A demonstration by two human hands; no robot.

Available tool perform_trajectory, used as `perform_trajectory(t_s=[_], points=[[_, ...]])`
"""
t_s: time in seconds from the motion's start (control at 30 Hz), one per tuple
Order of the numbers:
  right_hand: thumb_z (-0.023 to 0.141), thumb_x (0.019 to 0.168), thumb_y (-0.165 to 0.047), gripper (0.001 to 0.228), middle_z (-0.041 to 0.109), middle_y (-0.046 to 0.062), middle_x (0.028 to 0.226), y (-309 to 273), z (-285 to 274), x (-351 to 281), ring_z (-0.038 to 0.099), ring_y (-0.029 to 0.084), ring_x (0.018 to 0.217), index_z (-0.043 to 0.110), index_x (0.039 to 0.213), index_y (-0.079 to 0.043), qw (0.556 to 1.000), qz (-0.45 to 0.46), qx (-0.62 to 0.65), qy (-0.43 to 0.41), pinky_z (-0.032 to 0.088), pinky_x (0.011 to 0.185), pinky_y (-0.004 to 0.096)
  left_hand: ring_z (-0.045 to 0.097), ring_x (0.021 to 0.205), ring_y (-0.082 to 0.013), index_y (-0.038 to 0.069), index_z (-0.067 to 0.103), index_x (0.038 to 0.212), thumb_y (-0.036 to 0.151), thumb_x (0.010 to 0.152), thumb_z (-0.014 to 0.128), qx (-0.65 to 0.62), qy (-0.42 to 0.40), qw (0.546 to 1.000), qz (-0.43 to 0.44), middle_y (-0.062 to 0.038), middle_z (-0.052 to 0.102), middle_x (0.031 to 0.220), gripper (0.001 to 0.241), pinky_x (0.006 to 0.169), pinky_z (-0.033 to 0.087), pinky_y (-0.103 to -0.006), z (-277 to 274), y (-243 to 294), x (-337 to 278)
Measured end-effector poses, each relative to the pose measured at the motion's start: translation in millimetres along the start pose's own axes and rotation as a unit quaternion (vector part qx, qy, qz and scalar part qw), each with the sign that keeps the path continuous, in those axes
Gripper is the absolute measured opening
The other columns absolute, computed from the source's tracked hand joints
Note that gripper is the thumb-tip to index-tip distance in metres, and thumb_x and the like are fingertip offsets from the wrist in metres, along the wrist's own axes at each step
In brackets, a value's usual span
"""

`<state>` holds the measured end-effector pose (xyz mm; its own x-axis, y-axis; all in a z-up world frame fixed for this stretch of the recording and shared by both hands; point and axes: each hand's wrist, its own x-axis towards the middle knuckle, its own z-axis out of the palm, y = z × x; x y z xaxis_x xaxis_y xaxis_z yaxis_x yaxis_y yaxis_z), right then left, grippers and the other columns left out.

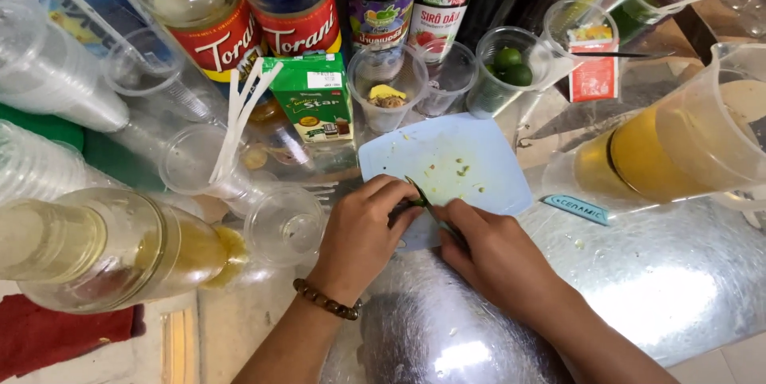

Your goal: The person prepares a drink by shaking a bottle containing a yellow liquid and ice. They then cut a lime on a cutting board, remove the seeds by hand, and place the lime pieces into the bottle before shaking it again.

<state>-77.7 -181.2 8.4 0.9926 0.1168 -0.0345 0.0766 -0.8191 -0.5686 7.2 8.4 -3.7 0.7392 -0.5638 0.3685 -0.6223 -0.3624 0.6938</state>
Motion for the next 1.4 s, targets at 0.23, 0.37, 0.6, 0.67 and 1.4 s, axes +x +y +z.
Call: perform_trajectory(t_s=[0.23, 0.37, 0.6, 0.67, 1.4], points=[[0.062, 0.092, -0.016, 0.022, 0.073, 0.01, 0.086, -2, 4, -6, 0.069, 0.035, 0.066, 0.059, 0.114, -0.013, 1.0, -0.002, 0.006, 0.015, 0.049, 0.057, 0.041, 0.069, 0.081, -0.0206, 0.01, 0.068, 0.097, 0.008, 0.09, 0.076, -0.009, 0.0, 1.0, -0.017, -0.003, 0.07, 0.095, 0.011, 0.069, 0.055, -0.0341, 1, -1, -1], [0.062, 0.093, -0.019, 0.028, 0.075, 0.009, 0.089, -1, 6, -7, 0.07, 0.035, 0.065, 0.06, 0.12, -0.014, 1.0, 0.005, -0.016, 0.01, 0.05, 0.054, 0.043, 0.07, 0.082, -0.02, 0.009, 0.069, 0.098, 0.01, 0.088, 0.08, 0.004, 0.003, 1.0, -0.01, -0.004, 0.07, 0.095, 0.015, 0.069, 0.057, -0.0332, 2, -5, 0], [0.061, 0.092, -0.016, 0.026, 0.077, 0.01, 0.101, -4, 8, -8, 0.072, 0.036, 0.069, 0.06, 0.118, -0.012, 1.0, 0.006, -0.004, 0.019, 0.051, 0.056, 0.043, 0.071, 0.088, -0.0194, 0.01, 0.066, 0.1, 0.013, 0.091, 0.076, -0.005, -0.004, 0.999, -0.043, -0.003, 0.07, 0.099, 0.013, 0.072, 0.058, -0.0336, 4, -2, -2], [0.062, 0.093, -0.017, 0.024, 0.078, 0.009, 0.106, -6, 9, -13, 0.073, 0.037, 0.07, 0.06, 0.116, -0.011, 1.0, 0.0, -0.013, 0.028, 0.053, 0.056, 0.045, 0.072, 0.088, -0.019, 0.01, 0.067, 0.101, 0.013, 0.091, 0.075, -0.004, -0.006, 0.999, -0.048, -0.003, 0.07, 0.101, 0.013, 0.073, 0.059, -0.0336, 3, -2, -2], [0.059, 0.092, -0.017, 0.024, 0.078, 0.006, 0.098, -1, 20, -33, 0.069, 0.036, 0.055, 0.062, 0.116, -0.014, 0.995, 0.007, -0.094, 0.038, 0.052, 0.049, 0.05, 0.069, 0.086, -0.0232, 0.009, 0.072, 0.113, 0.016, 0.096, 0.068, 0.028, -0.016, 0.999, -0.035, -0.004, 0.065, 0.108, 0.018, 0.067, 0.059, -0.0375, 3, 2, -2]])
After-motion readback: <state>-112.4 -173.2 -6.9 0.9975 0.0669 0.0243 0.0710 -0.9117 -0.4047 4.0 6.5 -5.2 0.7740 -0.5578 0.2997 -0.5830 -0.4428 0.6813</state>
